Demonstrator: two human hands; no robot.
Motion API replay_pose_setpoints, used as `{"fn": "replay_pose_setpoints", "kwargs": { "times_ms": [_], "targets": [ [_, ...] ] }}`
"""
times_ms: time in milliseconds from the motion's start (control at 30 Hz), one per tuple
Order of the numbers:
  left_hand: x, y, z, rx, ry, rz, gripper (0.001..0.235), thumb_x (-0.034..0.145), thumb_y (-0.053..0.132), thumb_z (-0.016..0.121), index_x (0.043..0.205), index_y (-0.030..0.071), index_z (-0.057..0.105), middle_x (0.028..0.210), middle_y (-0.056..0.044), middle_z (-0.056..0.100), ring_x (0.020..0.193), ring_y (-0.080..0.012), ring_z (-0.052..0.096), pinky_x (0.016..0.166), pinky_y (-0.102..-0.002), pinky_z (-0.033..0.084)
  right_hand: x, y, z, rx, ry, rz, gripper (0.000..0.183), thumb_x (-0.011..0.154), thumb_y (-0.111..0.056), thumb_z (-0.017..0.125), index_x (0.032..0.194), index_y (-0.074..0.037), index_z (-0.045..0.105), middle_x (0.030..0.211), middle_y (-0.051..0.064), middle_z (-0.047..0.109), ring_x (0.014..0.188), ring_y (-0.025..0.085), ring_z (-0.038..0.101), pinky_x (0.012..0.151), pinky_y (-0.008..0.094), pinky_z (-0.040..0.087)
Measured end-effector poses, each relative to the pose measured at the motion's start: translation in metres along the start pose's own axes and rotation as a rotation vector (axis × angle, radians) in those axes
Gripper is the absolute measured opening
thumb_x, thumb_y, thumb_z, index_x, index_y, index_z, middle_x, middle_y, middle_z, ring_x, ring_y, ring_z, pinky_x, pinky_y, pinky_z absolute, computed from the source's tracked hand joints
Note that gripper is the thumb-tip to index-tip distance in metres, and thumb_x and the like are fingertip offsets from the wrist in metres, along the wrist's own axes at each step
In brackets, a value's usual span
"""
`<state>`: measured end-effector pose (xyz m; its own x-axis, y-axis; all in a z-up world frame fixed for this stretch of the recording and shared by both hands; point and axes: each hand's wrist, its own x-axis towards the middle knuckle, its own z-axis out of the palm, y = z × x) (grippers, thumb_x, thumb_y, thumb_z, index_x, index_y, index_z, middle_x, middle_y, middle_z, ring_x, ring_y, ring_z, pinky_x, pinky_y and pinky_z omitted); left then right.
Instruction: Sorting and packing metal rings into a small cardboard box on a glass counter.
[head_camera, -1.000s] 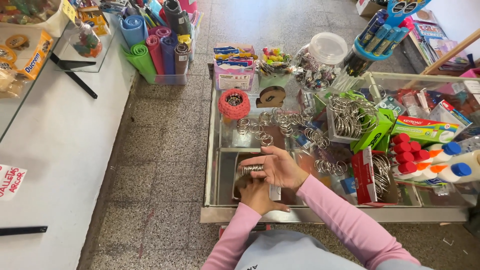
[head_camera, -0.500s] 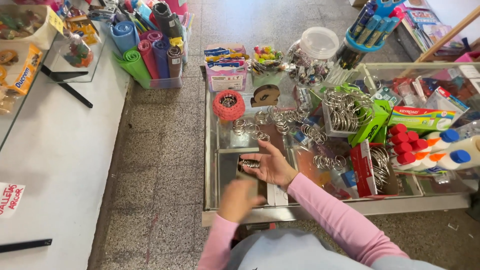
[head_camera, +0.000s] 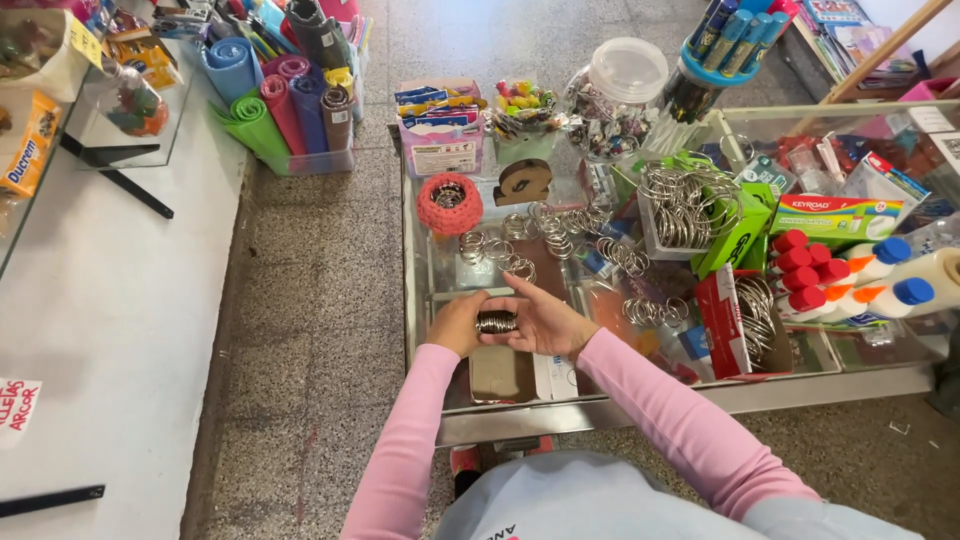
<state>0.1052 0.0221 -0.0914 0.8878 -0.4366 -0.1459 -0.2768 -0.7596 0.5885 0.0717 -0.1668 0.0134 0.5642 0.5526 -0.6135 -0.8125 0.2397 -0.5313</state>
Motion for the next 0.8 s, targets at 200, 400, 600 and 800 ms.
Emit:
{"fn": "replay_pose_setpoints", "kwargs": {
  "times_ms": [200, 400, 600, 800],
  "targets": [
    [-0.029, 0.048, -0.043, -0.08, -0.033, -0.034, 0.061, 0.07, 0.025, 0.091, 0.124, 0.013, 0.065, 0.111, -0.015, 0.073, 0.113, -0.038, 0.068, 0.096, -0.047, 0.054, -0.033, -0.027, 0.003, -0.188, 0.071, 0.044, 0.063, 0.093, -0.049, 0.062, 0.14, -0.008, 0.053, 0.123, 0.018, 0.05, 0.117, 0.039, 0.067, 0.091, 0.036, 0.062],
    [-0.028, 0.04, -0.031, -0.085, 0.014, -0.039, 0.056, 0.069, 0.023, 0.089, 0.121, 0.015, 0.068, 0.103, -0.012, 0.073, 0.107, -0.0348, 0.067, 0.091, -0.043, 0.056, -0.033, -0.02, -0.002, -0.832, 0.43, -0.24, 0.045, 0.092, -0.008, 0.07, 0.133, 0.005, 0.058, 0.101, 0.033, 0.071, 0.066, 0.035, 0.077, 0.057, 0.034, 0.069],
    [-0.031, 0.039, -0.022, -0.053, 0.057, -0.04, 0.054, 0.07, 0.025, 0.088, 0.119, 0.015, 0.07, 0.101, -0.009, 0.074, 0.103, -0.0309, 0.067, 0.087, -0.04, 0.057, -0.012, 0.0, -0.014, -2.028, 0.619, -0.511, 0.046, 0.08, -0.046, 0.077, 0.117, -0.023, 0.066, 0.095, 0.001, 0.075, 0.092, 0.027, 0.075, 0.075, 0.044, 0.062],
    [-0.027, 0.036, -0.011, 0.037, 0.062, -0.011, 0.052, 0.071, 0.029, 0.086, 0.117, 0.014, 0.068, 0.102, -0.01, 0.073, 0.102, -0.0309, 0.067, 0.086, -0.041, 0.058, 0.021, 0.02, -0.02, -2.485, 0.564, -0.615, 0.089, 0.052, -0.049, 0.094, 0.122, -0.009, 0.056, 0.108, 0.012, 0.06, 0.104, 0.033, 0.059, 0.087, 0.045, 0.046]
  ]
}}
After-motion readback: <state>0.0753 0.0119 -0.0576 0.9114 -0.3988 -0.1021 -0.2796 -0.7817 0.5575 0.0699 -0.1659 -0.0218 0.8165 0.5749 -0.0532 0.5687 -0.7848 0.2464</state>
